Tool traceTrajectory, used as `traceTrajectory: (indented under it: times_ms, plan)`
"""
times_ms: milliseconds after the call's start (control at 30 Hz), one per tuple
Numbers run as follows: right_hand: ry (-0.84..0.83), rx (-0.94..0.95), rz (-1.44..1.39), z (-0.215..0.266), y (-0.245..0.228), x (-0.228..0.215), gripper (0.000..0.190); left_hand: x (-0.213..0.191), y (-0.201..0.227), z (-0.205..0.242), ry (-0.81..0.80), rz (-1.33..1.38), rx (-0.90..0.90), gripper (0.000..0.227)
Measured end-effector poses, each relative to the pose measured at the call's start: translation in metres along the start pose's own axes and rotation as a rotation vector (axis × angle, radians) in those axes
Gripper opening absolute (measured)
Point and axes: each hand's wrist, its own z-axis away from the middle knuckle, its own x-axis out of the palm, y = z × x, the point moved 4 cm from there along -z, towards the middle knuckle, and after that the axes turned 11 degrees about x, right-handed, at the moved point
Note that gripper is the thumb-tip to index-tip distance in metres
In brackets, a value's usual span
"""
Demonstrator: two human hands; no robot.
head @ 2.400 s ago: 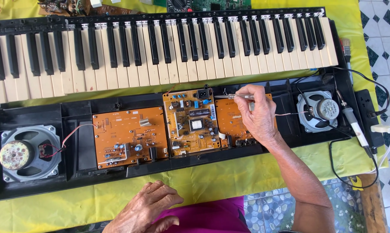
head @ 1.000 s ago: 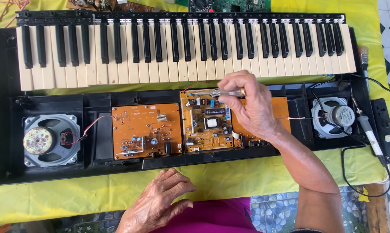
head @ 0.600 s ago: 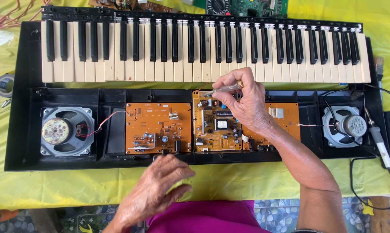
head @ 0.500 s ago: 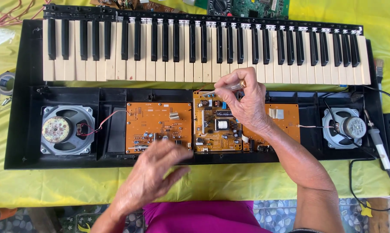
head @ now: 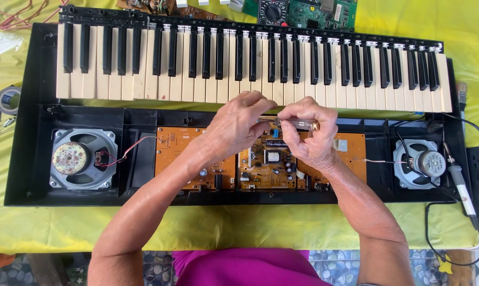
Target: The person uses a screwdriver to work on the internal circuit board of an open electronic keyboard. They manipulate small components and wires on the orange PCB while the keyboard keys and speakers are visible.
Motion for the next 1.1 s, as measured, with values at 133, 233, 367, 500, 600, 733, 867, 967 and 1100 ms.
traceTrajectory:
  times_ms: [133, 233, 367, 500, 600, 733, 867, 967, 1100]
  plan:
    - [0.044, -0.046, 0.009, -0.001, 0.0, -0.005, 0.04, 0.019, -0.009, -0.004, -0.02, 0.055, 0.095, 0.009]
    - [0.02, 0.029, -0.028, -0.014, -0.023, -0.006, 0.04, 0.019, -0.014, -0.002, 0.025, 0.135, 0.117, 0.009]
    - [0.013, -0.013, -0.024, -0.008, -0.015, -0.001, 0.025, 0.028, -0.026, 0.003, 0.088, 0.184, 0.138, 0.011]
    - [-0.052, -0.001, 0.051, -0.005, -0.013, 0.0, 0.019, 0.023, -0.028, 0.004, 0.056, 0.185, 0.122, 0.013]
    - [-0.054, 0.005, 0.082, -0.003, -0.008, -0.001, 0.019, 0.011, -0.02, 0.002, 0.031, 0.217, 0.133, 0.014]
    - [-0.02, 0.0, 0.058, -0.001, -0.003, 0.0, 0.02, 0.018, -0.03, 0.005, 0.012, 0.24, 0.136, 0.012]
    - [-0.031, 0.003, 0.116, -0.001, 0.0, -0.001, 0.02, 0.016, -0.027, 0.004, -0.04, 0.128, 0.154, 0.008]
    - [0.002, 0.003, 0.13, 0.002, 0.01, -0.005, 0.02, 0.021, -0.034, 0.008, -0.064, 0.027, 0.173, 0.012]
    - [0.005, 0.083, 0.15, 0.011, 0.033, -0.011, 0.024, 0.03, -0.038, 0.013, -0.112, -0.172, 0.196, 0.006]
